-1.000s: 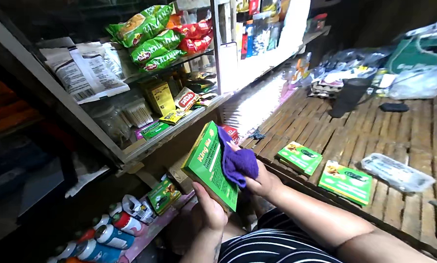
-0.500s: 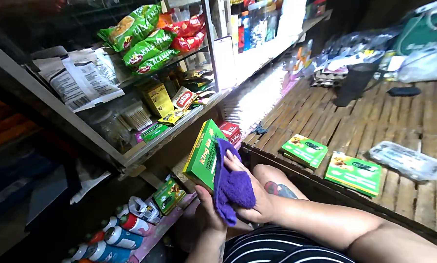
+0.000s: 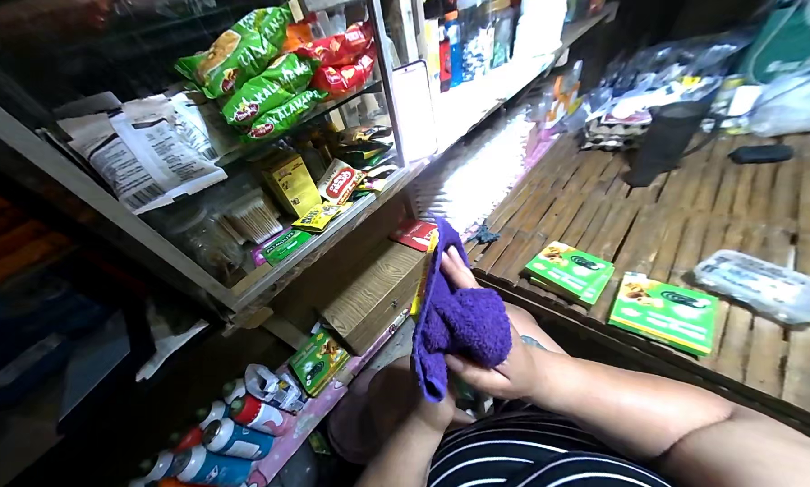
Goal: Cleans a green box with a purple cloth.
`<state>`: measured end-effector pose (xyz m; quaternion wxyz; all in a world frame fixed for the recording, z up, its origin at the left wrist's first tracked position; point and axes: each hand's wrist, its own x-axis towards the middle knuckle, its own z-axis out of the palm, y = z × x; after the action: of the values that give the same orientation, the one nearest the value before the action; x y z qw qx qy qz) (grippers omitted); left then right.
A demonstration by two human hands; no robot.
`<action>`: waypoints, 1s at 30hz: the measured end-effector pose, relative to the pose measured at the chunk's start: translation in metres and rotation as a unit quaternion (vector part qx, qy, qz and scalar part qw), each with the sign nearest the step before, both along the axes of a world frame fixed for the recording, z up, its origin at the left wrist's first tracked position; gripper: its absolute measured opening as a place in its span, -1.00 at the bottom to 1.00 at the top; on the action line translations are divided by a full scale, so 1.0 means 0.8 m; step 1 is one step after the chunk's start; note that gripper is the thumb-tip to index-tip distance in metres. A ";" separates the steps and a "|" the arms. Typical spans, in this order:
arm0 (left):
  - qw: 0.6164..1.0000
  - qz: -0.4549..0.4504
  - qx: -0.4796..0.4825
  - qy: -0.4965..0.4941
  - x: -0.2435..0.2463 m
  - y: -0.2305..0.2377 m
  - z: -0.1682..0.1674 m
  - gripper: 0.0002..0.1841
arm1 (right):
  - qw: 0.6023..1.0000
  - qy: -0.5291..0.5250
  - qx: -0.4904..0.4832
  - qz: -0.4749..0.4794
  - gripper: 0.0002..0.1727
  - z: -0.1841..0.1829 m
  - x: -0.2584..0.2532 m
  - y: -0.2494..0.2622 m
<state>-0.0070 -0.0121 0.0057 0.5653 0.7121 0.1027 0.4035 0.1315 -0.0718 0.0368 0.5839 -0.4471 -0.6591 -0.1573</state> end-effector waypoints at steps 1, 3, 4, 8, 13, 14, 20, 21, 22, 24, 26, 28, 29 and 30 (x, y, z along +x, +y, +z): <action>1.000 -0.006 0.011 -0.006 0.003 -0.002 0.003 -0.66 | 1.000 0.004 -0.002 -0.002 -0.30 0.005 0.003 -0.002; 0.999 -0.023 0.028 -0.021 0.007 -0.004 0.007 -0.62 | 1.000 0.008 -0.006 -0.010 -0.32 0.012 0.007 -0.005; 0.999 -0.030 0.030 -0.027 0.009 -0.003 0.007 -0.61 | 1.000 0.011 -0.007 -0.012 -0.34 0.014 0.009 -0.005; 0.998 -0.029 0.039 -0.027 0.011 -0.002 0.002 -0.51 | 1.000 0.009 0.008 -0.010 -0.38 0.015 0.019 -0.003; 0.998 -0.030 0.041 -0.046 0.016 -0.005 0.009 -0.42 | 1.000 0.012 0.026 -0.004 -0.45 0.017 0.030 0.001; 0.997 -0.029 0.053 -0.050 0.018 -0.006 0.012 -0.38 | 1.000 0.012 0.028 -0.001 -0.48 0.018 0.032 0.002; 0.996 -0.049 0.038 -0.066 0.023 -0.006 0.016 -0.33 | 0.999 0.013 0.035 0.006 -0.54 0.024 0.039 0.003; 0.996 -0.053 0.029 -0.069 0.023 -0.005 0.016 -0.33 | 0.999 0.013 0.035 0.007 -0.55 0.023 0.039 0.003; 0.996 -0.057 0.023 -0.071 0.024 -0.004 0.016 -0.33 | 0.999 0.014 0.036 0.008 -0.54 0.023 0.040 0.004; 0.995 -0.061 0.015 -0.073 0.024 -0.003 0.016 -0.35 | 0.999 0.015 0.038 0.006 -0.55 0.022 0.041 0.005; 0.995 -0.067 0.008 -0.075 0.025 -0.002 0.016 -0.35 | 0.999 0.017 0.040 0.000 -0.55 0.022 0.043 0.006; 0.994 -0.080 -0.010 -0.079 0.025 -0.001 0.018 -0.35 | 0.999 0.018 0.042 -0.010 -0.56 0.022 0.045 0.006; 0.993 -0.086 -0.016 -0.081 0.025 -0.001 0.017 -0.34 | 0.999 0.018 0.044 -0.012 -0.56 0.021 0.045 0.006; 0.992 -0.094 -0.023 -0.084 0.025 0.000 0.016 -0.33 | 0.999 0.019 0.044 -0.012 -0.56 0.021 0.045 0.007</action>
<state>0.0132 -0.0120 0.0184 0.6233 0.6693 -0.0035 0.4044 0.1679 -0.0664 0.0536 0.6135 -0.4315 -0.6350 -0.1851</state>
